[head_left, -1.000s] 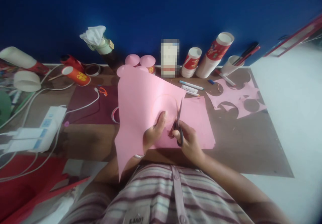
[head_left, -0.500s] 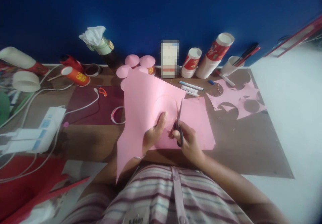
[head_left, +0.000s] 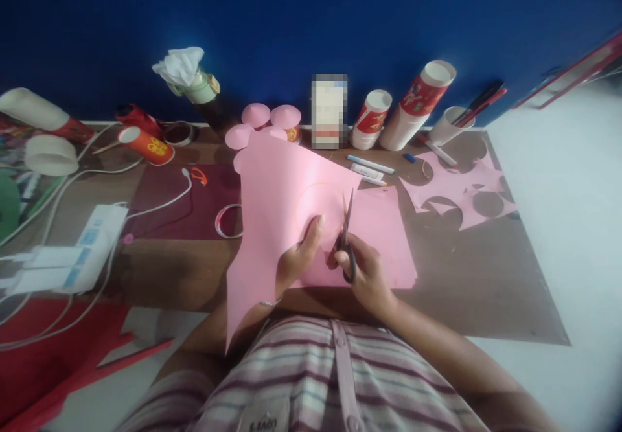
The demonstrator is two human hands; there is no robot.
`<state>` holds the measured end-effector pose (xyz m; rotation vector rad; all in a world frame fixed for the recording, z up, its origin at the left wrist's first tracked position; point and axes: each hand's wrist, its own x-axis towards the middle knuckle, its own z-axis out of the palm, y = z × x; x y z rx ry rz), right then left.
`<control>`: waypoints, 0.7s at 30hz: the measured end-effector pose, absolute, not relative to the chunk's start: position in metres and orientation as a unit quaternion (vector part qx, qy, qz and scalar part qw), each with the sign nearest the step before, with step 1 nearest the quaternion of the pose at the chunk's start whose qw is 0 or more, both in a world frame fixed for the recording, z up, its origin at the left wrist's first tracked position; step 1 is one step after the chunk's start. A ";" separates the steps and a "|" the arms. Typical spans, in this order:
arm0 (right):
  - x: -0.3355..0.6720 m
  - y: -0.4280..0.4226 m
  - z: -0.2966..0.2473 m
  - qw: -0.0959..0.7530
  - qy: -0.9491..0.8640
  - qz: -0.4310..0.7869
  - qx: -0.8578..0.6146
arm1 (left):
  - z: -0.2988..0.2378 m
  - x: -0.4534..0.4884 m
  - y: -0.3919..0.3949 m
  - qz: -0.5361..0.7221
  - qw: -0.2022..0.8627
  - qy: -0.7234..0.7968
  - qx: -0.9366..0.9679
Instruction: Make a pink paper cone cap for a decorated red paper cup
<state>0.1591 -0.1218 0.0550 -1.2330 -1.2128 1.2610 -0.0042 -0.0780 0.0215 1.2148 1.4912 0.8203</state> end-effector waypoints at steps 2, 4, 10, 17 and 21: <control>0.159 -0.122 0.055 0.485 -0.496 0.518 -0.501 | 0.019 -0.006 -0.077 0.340 0.546 0.567 0.516; 0.160 -0.123 0.055 0.485 -0.494 0.520 -0.500 | 0.015 -0.007 -0.076 0.352 0.557 0.543 0.521; 0.161 -0.124 0.054 0.483 -0.485 0.529 -0.502 | 0.006 -0.007 -0.079 0.390 0.526 0.547 0.521; 0.162 -0.125 0.056 0.486 -0.487 0.528 -0.497 | 0.025 -0.001 -0.085 0.345 0.474 0.596 0.548; 0.162 -0.126 0.055 0.484 -0.488 0.525 -0.501 | 0.027 0.001 -0.086 0.333 0.444 0.614 0.562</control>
